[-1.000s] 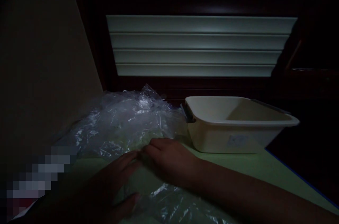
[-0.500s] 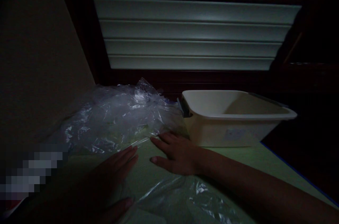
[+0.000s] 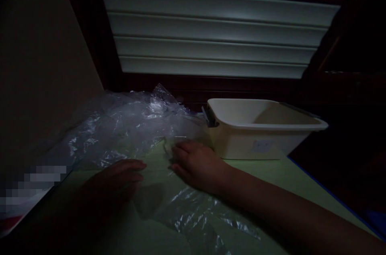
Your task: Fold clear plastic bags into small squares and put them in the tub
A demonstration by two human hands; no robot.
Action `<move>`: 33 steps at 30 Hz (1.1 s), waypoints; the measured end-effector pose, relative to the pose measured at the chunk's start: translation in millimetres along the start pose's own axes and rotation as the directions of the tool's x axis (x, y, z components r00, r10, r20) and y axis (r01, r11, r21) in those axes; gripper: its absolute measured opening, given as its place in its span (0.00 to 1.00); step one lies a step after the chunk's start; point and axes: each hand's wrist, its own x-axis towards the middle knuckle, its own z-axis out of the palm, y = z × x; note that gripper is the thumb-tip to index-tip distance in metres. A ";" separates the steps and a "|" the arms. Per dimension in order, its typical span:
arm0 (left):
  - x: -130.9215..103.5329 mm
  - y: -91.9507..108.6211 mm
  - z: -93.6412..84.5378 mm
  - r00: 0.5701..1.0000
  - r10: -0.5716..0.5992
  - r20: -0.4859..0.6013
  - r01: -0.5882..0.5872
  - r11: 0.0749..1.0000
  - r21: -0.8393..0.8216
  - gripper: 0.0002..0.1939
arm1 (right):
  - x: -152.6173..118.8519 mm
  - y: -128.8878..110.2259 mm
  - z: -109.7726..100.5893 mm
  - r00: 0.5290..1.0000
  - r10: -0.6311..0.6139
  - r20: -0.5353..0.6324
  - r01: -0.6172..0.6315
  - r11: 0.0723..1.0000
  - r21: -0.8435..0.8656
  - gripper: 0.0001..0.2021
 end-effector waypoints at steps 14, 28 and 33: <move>-4.1 5.1 -5.2 0.966 -0.123 0.226 0.214 0.872 -0.440 0.21 | -11.4 -28.3 13.3 0.994 -0.054 0.093 0.031 0.973 0.229 0.25; -17.3 -2.3 1.0 0.981 0.068 0.180 -0.064 0.998 -0.029 0.23 | -12.4 -27.7 7.6 0.985 -0.084 0.150 0.051 0.976 0.211 0.30; -19.2 -3.0 4.0 0.985 0.088 0.150 -0.090 0.996 0.006 0.24 | -31.2 -28.0 -5.1 0.969 -0.085 0.231 0.045 0.984 0.170 0.34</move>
